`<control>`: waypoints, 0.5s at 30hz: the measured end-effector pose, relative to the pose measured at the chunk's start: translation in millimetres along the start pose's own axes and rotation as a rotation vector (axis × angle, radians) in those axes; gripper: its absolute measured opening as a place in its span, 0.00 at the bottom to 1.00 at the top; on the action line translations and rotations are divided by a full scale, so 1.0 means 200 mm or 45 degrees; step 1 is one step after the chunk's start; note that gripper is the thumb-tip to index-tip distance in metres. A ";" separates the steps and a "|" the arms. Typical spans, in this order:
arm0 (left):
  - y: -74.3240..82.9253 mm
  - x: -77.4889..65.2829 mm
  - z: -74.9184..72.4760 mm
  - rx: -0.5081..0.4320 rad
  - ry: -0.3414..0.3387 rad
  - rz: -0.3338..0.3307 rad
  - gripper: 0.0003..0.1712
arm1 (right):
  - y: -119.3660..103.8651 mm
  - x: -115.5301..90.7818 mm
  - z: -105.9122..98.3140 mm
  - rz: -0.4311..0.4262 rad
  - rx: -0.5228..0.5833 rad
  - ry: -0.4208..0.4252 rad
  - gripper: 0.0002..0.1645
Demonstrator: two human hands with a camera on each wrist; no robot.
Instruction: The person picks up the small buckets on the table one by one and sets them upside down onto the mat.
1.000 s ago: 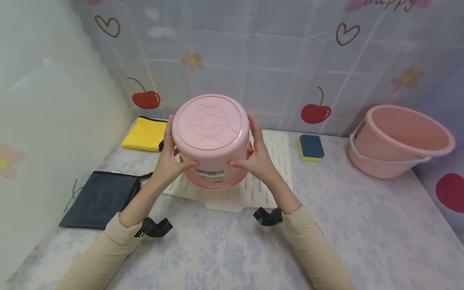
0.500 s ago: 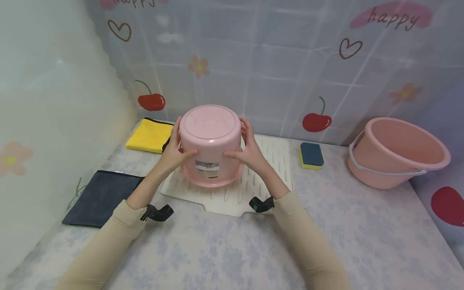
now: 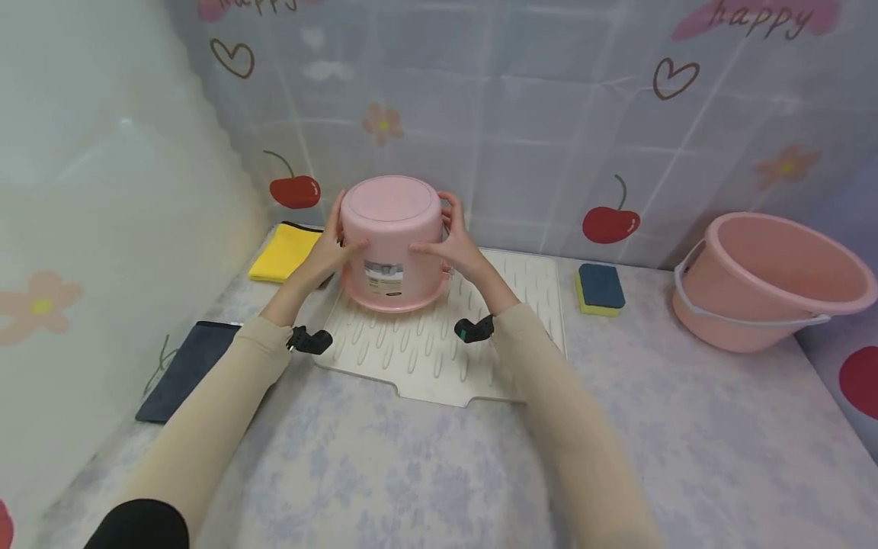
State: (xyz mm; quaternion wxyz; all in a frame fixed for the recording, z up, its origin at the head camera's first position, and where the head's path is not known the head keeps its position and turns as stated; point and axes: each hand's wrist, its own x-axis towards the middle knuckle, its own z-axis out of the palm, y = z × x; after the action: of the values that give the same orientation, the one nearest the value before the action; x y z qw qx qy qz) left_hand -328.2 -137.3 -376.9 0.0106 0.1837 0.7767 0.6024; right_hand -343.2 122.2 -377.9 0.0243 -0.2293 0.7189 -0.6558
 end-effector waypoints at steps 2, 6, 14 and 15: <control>-0.02 -0.01 0.00 -0.030 0.003 0.018 0.72 | 0.02 0.01 0.01 0.020 -0.009 0.002 0.64; -0.11 -0.05 -0.01 -0.022 0.023 -0.007 0.76 | 0.03 -0.02 0.07 0.090 -0.012 -0.030 0.63; -0.21 -0.01 -0.02 -0.074 0.030 0.054 0.70 | 0.00 -0.05 0.11 -0.005 0.031 -0.009 0.60; -0.20 -0.01 -0.02 -0.094 0.025 0.051 0.70 | 0.00 -0.05 0.11 -0.001 0.019 -0.010 0.59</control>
State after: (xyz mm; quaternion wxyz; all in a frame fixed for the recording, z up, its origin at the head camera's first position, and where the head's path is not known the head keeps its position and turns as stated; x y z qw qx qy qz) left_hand -338.0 -150.0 -413.6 -0.0022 0.1930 0.7500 0.6326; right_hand -327.3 106.1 -383.6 0.0286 -0.2321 0.7137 -0.6603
